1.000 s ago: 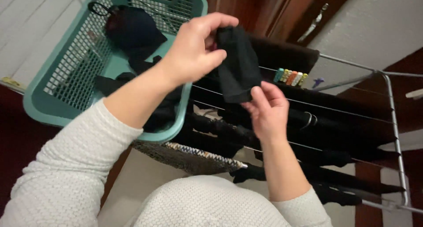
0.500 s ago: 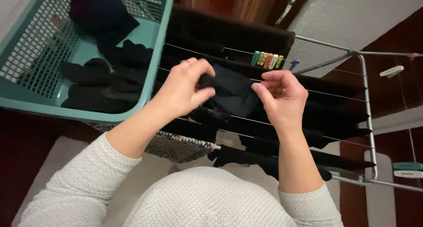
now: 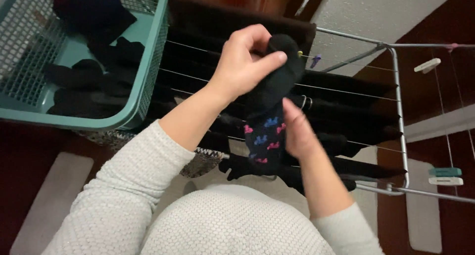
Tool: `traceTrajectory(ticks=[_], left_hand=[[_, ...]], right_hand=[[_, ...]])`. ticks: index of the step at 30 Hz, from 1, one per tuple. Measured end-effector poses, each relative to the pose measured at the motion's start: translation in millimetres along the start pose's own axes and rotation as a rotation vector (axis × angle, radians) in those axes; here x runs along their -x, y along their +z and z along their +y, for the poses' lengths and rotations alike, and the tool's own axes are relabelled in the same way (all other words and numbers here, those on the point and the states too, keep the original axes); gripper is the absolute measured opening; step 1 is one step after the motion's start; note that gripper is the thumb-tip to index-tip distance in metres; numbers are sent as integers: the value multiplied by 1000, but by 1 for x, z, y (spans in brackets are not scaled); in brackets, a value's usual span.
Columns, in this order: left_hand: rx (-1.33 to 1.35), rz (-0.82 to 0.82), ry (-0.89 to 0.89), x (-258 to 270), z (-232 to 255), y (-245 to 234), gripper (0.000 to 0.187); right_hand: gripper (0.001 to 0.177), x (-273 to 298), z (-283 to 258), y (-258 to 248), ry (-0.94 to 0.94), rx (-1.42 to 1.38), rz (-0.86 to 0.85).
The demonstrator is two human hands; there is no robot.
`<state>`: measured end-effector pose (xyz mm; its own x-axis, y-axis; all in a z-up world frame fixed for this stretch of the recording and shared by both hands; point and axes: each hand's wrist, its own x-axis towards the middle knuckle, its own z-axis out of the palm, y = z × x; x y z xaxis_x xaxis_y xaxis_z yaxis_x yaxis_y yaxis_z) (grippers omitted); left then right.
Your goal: The person takes wet clothes from a teal laundry basket and hangs them on a metal drying rack using colorful clothespins. The person handles socks, underwear, and small garments one at a time, clipping them to the rack's horizontal bars.
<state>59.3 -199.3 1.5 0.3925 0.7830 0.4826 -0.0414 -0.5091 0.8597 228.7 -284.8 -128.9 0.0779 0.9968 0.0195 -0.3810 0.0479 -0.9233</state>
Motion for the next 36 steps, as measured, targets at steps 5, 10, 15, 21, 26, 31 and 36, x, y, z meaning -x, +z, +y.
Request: traceTrajectory(ticks=[5,10,15,21,26,31,36], left_hand=[[53,-74,-6,6,-1,28,12],[3,-137,-5,7,18,53,17],[-13,-45,1,2,34,61,17],[-124,-158,189,4,34,63,22],[-249,46,133,-11,-8,55,27],[-429,-113,-55,-19,-81,33,31],[-780,-415,-236,14,-154,43,29]], right_hand=[[101,51,8,-17,-193,337,24],[90,40,-2,-13,-378,349,-180],[88,40,-14,5,-406,581,-143],[101,46,11,-18,-299,200,-208],[95,56,7,-25,230,-469,-596],[33,86,59,-40,364,-255,-118],[18,86,46,-5,529,154,395]])
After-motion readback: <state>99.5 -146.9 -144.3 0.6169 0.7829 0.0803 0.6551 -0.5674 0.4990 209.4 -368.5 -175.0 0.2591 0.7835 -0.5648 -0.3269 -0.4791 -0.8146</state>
